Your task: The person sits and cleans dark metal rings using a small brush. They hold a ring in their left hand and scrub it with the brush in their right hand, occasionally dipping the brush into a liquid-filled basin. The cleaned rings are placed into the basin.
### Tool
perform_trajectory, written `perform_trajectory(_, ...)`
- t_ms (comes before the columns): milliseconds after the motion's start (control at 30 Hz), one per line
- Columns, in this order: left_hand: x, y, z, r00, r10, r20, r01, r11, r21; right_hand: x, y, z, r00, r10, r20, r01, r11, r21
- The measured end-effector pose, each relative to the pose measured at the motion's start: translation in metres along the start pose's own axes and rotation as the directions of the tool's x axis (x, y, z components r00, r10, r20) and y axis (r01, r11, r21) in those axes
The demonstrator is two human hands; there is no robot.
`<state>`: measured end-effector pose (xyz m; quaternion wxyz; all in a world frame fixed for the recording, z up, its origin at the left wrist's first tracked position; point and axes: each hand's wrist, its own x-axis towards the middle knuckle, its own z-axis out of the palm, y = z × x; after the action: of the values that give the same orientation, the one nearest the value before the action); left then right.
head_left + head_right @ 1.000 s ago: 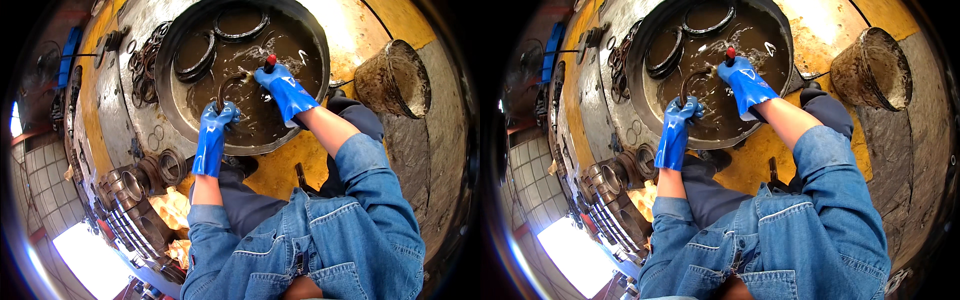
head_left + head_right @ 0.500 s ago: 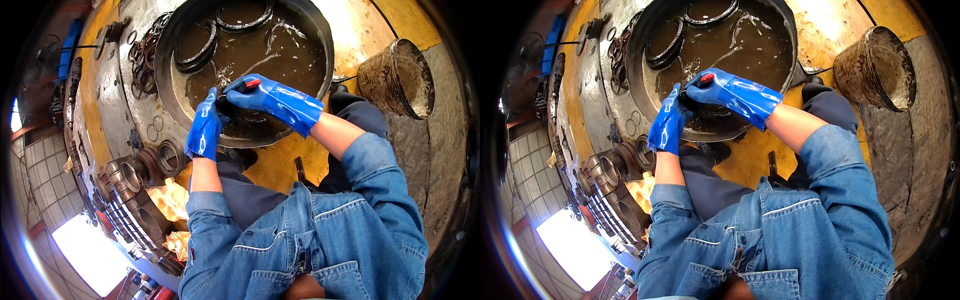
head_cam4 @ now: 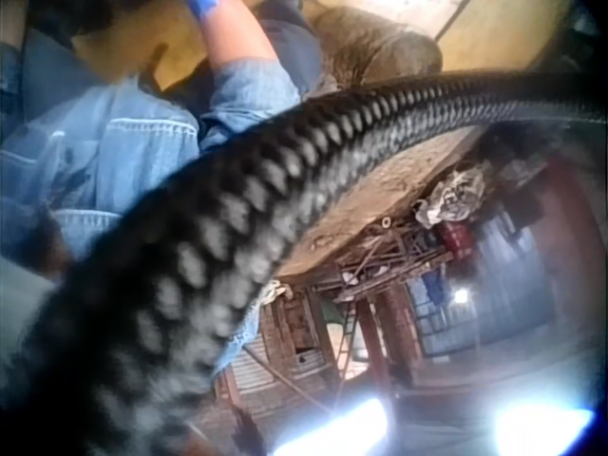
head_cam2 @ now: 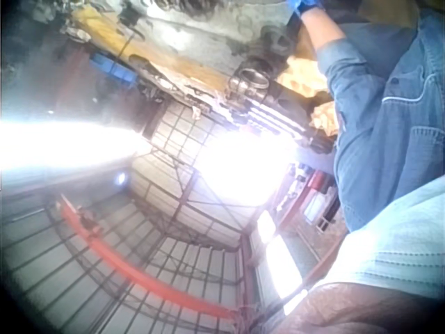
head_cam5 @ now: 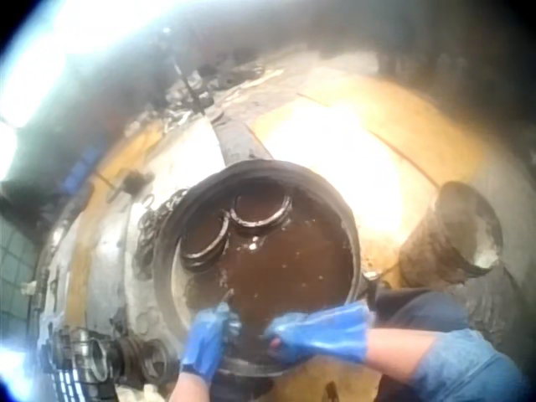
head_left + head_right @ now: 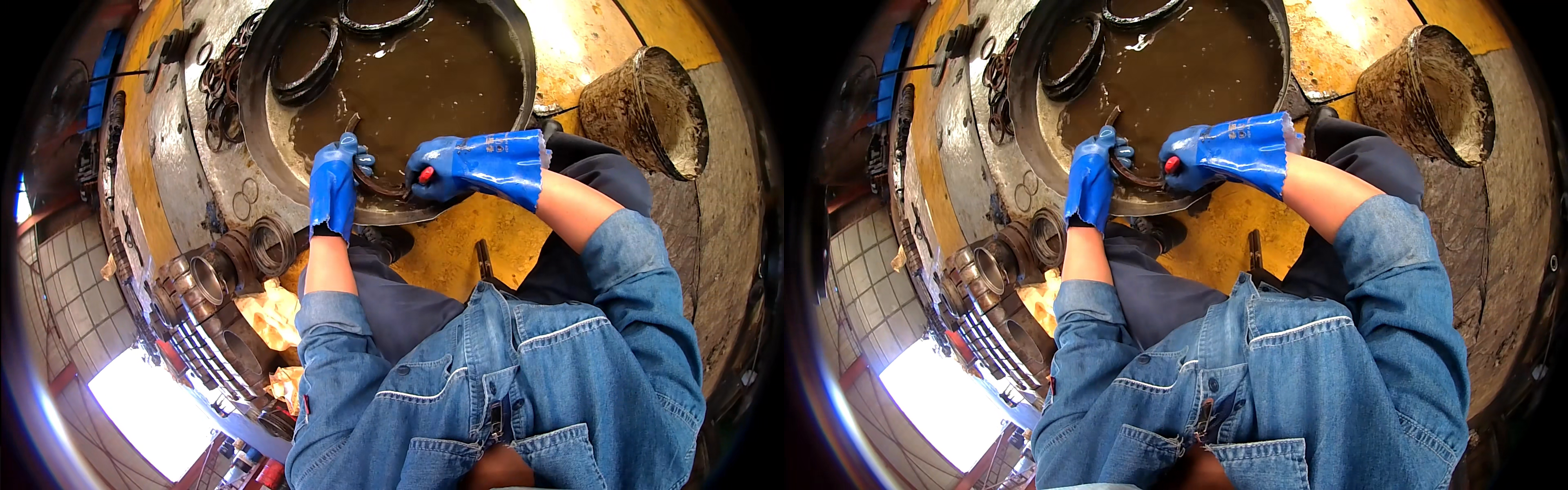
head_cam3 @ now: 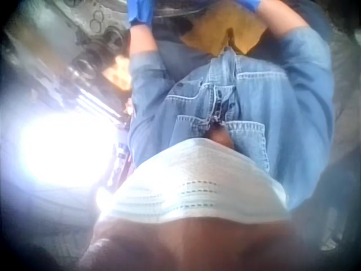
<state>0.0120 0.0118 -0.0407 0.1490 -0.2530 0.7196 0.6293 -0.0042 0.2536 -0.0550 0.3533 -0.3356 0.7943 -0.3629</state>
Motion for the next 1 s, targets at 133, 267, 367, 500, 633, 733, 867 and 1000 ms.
perform_trajectory(133,0.005,-0.002,0.01,1.0,0.023,-0.007,-0.022,0.996,0.084,-0.007,-0.015,-0.024,0.945,0.299,-0.132,-0.314,0.942,-0.119)
perform_trajectory(267,-0.003,0.013,0.021,0.984,0.134,-0.116,-0.114,0.98,0.162,-0.02,-0.035,-0.059,0.802,0.548,-0.24,-0.415,0.798,0.437)
perform_trajectory(367,0.009,0.016,0.013,0.94,0.284,-0.19,-0.268,0.958,0.105,-0.022,-0.03,-0.044,0.848,0.459,-0.264,-0.059,0.577,0.814)
perform_trajectory(500,0.006,0.027,0.002,0.897,0.299,-0.325,-0.348,0.932,-0.104,-0.021,-0.053,-0.035,0.871,0.411,-0.27,-0.058,0.632,0.773)
perform_trajectory(633,-0.017,0.05,-0.002,0.906,0.294,-0.306,-0.358,0.916,-0.18,-0.012,-0.053,-0.043,0.792,0.481,-0.376,-0.25,0.817,0.52)
perform_trajectory(733,-0.016,0.056,-0.007,0.954,0.184,-0.238,-0.239,0.944,-0.227,0.008,-0.009,-0.028,0.669,0.36,-0.65,-0.087,0.907,0.412)
perform_trajectory(867,-0.012,0.045,-0.016,0.973,0.124,-0.192,-0.175,0.945,-0.276,0.023,0.001,-0.042,0.596,0.221,-0.772,0.14,0.918,0.371)
perform_trajectory(1000,-0.016,0.044,-0.012,0.988,0.083,-0.131,-0.117,0.955,-0.274,0.021,0.013,-0.052,0.531,0.551,-0.644,0.107,0.71,0.696)
